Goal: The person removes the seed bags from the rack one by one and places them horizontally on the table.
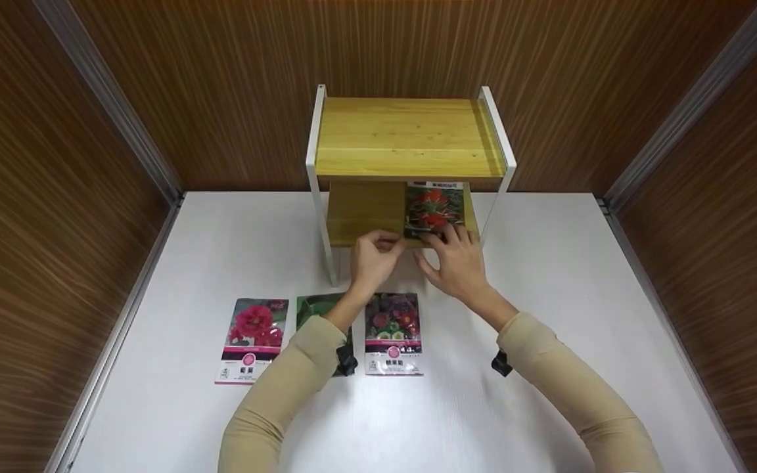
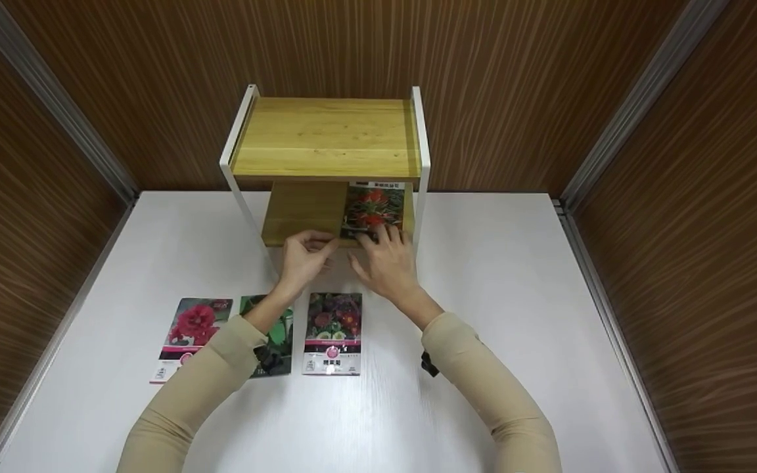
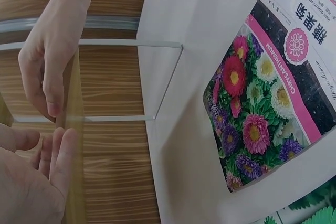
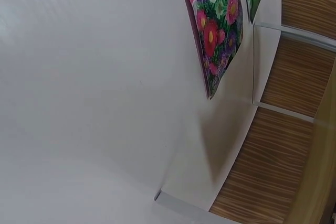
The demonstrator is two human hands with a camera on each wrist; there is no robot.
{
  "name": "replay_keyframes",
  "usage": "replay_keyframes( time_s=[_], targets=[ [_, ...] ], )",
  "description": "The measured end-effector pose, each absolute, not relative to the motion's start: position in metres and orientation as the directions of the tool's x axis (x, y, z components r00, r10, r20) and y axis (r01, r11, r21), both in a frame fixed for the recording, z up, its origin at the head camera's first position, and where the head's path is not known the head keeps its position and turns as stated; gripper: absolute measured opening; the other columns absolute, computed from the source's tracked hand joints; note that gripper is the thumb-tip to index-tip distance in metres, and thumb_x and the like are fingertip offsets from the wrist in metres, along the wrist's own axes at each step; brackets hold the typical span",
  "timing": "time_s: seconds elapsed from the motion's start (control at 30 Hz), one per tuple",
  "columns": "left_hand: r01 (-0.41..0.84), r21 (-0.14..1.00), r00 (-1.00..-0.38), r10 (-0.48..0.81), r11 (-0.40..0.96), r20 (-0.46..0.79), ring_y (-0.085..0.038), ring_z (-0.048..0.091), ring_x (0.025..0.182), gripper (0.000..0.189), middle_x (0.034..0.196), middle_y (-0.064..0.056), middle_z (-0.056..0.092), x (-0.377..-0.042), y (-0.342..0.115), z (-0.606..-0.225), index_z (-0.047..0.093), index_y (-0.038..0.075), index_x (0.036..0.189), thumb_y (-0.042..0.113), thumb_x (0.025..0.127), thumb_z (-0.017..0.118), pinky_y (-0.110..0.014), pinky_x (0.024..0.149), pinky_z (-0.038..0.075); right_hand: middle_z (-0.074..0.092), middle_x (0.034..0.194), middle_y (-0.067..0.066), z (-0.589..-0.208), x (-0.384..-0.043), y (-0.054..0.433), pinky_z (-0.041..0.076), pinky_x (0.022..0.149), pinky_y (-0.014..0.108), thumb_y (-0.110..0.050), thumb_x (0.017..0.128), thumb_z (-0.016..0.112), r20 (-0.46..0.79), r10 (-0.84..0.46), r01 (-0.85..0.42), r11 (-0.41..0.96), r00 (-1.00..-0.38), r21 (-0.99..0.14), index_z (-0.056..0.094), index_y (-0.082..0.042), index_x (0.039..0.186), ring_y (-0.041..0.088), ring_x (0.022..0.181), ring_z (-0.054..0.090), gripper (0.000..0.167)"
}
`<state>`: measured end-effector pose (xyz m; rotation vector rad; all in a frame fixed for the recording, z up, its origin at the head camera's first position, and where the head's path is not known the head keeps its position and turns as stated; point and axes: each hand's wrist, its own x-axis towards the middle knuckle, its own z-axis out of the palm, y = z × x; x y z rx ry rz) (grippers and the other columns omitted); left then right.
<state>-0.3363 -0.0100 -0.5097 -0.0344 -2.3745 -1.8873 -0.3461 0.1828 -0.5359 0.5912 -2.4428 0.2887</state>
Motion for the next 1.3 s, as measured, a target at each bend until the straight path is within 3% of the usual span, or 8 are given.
replay_keyframes(
  time_s=[0.37, 0.53, 0.67, 1.0, 1.1, 1.23, 1.3],
  targets=[
    [0.093, 0.975, -0.993, -0.047, 0.204, 0.104, -0.016, 0.072, 0.062, 0.016, 0.091, -0.016, 0.08, -0.336, -0.008, -0.512, 0.079, 0.005, 0.105, 0.016, 0.095, 0.074, -0.024, 0.054, 0.058, 0.068, 0.115, 0.018, -0.536, -0.342, 0.187, 0.053, 0.092, 0.06, -0.038, 0.098, 0.075, 0.618, -0.344, -0.495, 0.865, -0.707, -0.085, 0.075, -0.013, 0.115, 0.04, 0.107, 0.063, 0.03],
    [0.074, 0.989, -0.996, -0.037, 0.128, 0.08, -0.008, 0.067, 0.055, 0.017, 0.093, -0.023, 0.079, -0.336, -0.007, -0.512, 0.078, 0.001, 0.106, 0.013, 0.095, 0.073, -0.029, 0.055, 0.062, 0.068, 0.11, 0.016, -0.538, -0.341, 0.187, 0.054, 0.085, 0.057, -0.032, 0.096, 0.078, 0.644, -0.339, -0.496, 0.865, -0.686, -0.073, 0.076, -0.014, 0.11, 0.038, 0.1, 0.062, 0.023],
    [0.04, 0.997, -0.999, -0.033, 0.058, 0.042, -0.006, 0.067, 0.053, 0.017, 0.092, -0.022, 0.078, -0.336, -0.007, -0.509, 0.077, 0.0, 0.107, 0.012, 0.096, 0.072, -0.027, 0.055, 0.062, 0.068, 0.107, 0.015, -0.539, -0.342, 0.187, 0.054, 0.081, 0.055, -0.031, 0.095, 0.079, 0.667, -0.345, -0.491, 0.871, -0.66, -0.035, 0.076, -0.016, 0.107, 0.037, 0.097, 0.062, 0.019],
    [0.0, 0.999, -0.999, -0.048, 0.034, 0.002, -0.043, 0.077, 0.076, 0.015, 0.087, -0.016, 0.078, -0.338, -0.005, -0.508, 0.076, 0.0, 0.107, 0.01, 0.096, 0.072, -0.024, 0.053, 0.061, 0.067, 0.105, 0.012, -0.54, -0.34, 0.19, 0.056, 0.082, 0.052, -0.025, 0.099, 0.075, 0.691, -0.362, -0.514, 0.858, -0.625, -0.016, 0.074, -0.017, 0.106, 0.035, 0.095, 0.063, 0.011],
    [-0.003, 1.0, -0.999, -0.045, 0.022, -0.002, -0.036, 0.076, 0.069, 0.016, 0.087, -0.015, 0.078, -0.339, -0.005, -0.508, 0.076, -0.001, 0.107, 0.01, 0.096, 0.072, -0.025, 0.054, 0.062, 0.067, 0.104, 0.012, -0.539, -0.338, 0.19, 0.056, 0.083, 0.052, -0.025, 0.099, 0.075, 0.696, -0.362, -0.519, 0.855, -0.62, -0.017, 0.074, -0.016, 0.106, 0.035, 0.095, 0.064, 0.012],
    [-0.003, 1.0, -0.999, -0.041, 0.01, -0.002, -0.02, 0.073, 0.061, 0.016, 0.089, -0.016, 0.078, -0.339, -0.006, -0.508, 0.076, -0.001, 0.108, 0.01, 0.096, 0.073, -0.036, 0.06, 0.066, 0.068, 0.102, 0.011, -0.537, -0.335, 0.19, 0.056, 0.082, 0.051, -0.025, 0.097, 0.076, 0.707, -0.354, -0.519, 0.855, -0.612, -0.021, 0.075, -0.017, 0.105, 0.034, 0.095, 0.063, 0.012],
    [-0.009, 1.0, -0.999, -0.04, 0.008, -0.009, -0.019, 0.074, 0.061, 0.017, 0.089, -0.016, 0.079, -0.338, -0.006, -0.508, 0.076, 0.0, 0.108, 0.011, 0.096, 0.073, -0.038, 0.061, 0.066, 0.068, 0.102, 0.011, -0.538, -0.334, 0.19, 0.056, 0.08, 0.05, -0.024, 0.096, 0.078, 0.713, -0.349, -0.52, 0.854, -0.609, -0.026, 0.075, -0.017, 0.105, 0.033, 0.095, 0.063, 0.012]
  ],
)
